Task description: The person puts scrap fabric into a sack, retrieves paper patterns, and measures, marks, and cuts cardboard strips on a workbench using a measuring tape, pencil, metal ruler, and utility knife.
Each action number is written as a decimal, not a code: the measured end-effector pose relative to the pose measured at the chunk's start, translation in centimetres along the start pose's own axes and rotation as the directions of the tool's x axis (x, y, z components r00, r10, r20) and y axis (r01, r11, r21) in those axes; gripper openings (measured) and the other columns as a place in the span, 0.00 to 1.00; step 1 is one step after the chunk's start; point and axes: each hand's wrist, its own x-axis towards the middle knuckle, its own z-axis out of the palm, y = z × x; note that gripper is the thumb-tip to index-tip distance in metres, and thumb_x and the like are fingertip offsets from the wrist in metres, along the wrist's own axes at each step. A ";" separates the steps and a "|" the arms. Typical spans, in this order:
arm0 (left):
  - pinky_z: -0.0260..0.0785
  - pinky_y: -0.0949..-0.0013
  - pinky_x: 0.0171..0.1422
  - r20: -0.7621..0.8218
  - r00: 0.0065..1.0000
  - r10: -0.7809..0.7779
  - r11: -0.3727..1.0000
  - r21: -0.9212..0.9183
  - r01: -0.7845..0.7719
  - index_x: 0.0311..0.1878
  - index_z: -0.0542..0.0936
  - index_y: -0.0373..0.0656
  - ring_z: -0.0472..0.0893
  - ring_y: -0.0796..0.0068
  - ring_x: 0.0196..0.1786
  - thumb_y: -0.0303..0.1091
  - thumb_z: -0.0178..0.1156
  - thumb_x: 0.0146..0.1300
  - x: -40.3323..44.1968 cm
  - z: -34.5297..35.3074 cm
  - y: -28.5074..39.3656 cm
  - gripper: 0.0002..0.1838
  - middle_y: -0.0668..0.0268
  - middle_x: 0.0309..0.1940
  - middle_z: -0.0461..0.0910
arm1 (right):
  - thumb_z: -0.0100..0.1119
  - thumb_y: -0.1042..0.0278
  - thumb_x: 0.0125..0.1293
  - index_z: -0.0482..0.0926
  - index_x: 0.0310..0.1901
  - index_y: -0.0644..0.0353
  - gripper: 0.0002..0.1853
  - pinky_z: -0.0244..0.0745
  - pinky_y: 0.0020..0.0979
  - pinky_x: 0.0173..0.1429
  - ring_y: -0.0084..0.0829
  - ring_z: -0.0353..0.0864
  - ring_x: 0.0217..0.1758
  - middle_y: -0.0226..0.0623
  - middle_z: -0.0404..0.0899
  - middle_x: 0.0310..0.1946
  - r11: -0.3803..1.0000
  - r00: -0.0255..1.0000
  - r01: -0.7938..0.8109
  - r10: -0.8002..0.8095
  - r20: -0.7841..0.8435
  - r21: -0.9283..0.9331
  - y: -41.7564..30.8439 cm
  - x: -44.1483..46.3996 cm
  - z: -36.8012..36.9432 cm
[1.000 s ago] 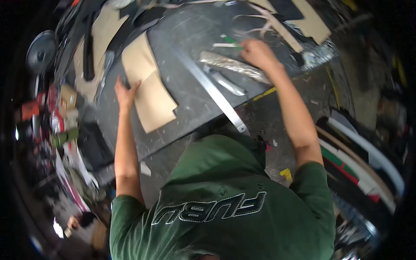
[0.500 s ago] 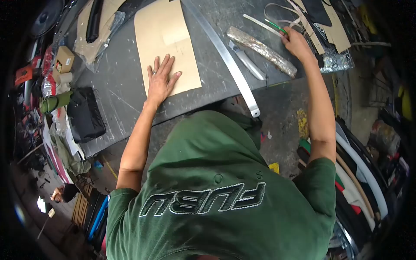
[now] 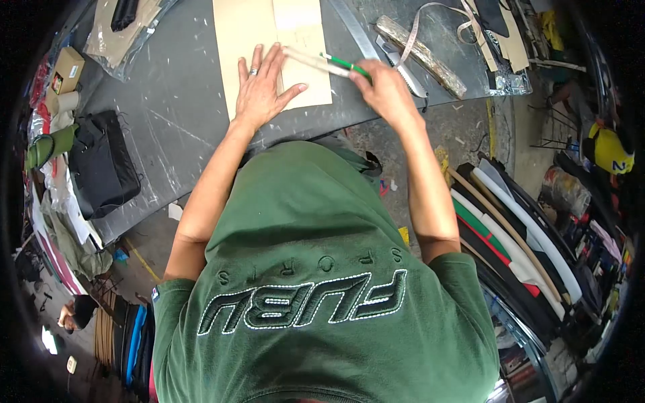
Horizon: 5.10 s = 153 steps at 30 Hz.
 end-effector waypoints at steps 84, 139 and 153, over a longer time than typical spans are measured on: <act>0.44 0.38 0.85 -0.096 0.987 -0.126 0.979 -0.173 0.108 0.79 0.61 0.42 0.56 0.50 0.82 0.51 0.63 0.71 -5.7 -2.1 2.7 0.40 0.56 0.76 0.65 | 0.72 0.44 0.63 0.89 0.45 0.57 0.22 0.80 0.34 0.43 0.30 0.89 0.33 0.38 0.88 0.29 0.933 0.972 -0.214 0.174 0.160 0.289 2.1 1.3 4.9; 0.50 0.32 0.78 0.100 0.990 -0.099 0.915 -0.381 0.130 0.40 0.83 0.50 0.62 0.42 0.77 0.42 0.79 0.48 0.4 -3.1 3.9 0.18 0.58 0.63 0.78 | 0.70 0.44 0.61 0.90 0.47 0.53 0.22 0.80 0.41 0.50 0.41 0.89 0.40 0.40 0.88 0.31 0.992 0.966 -0.121 0.126 0.227 -0.038 6.2 1.6 2.1; 0.47 0.41 0.83 0.038 0.999 -0.038 0.967 -0.249 0.046 0.45 0.86 0.51 0.58 0.51 0.81 0.50 0.76 0.56 0.1 -0.9 2.8 0.19 0.67 0.71 0.73 | 0.72 0.47 0.58 0.89 0.42 0.53 0.19 0.80 0.43 0.51 0.45 0.88 0.42 0.42 0.88 0.32 0.974 0.951 -0.216 0.227 0.210 -0.075 5.3 1.4 0.8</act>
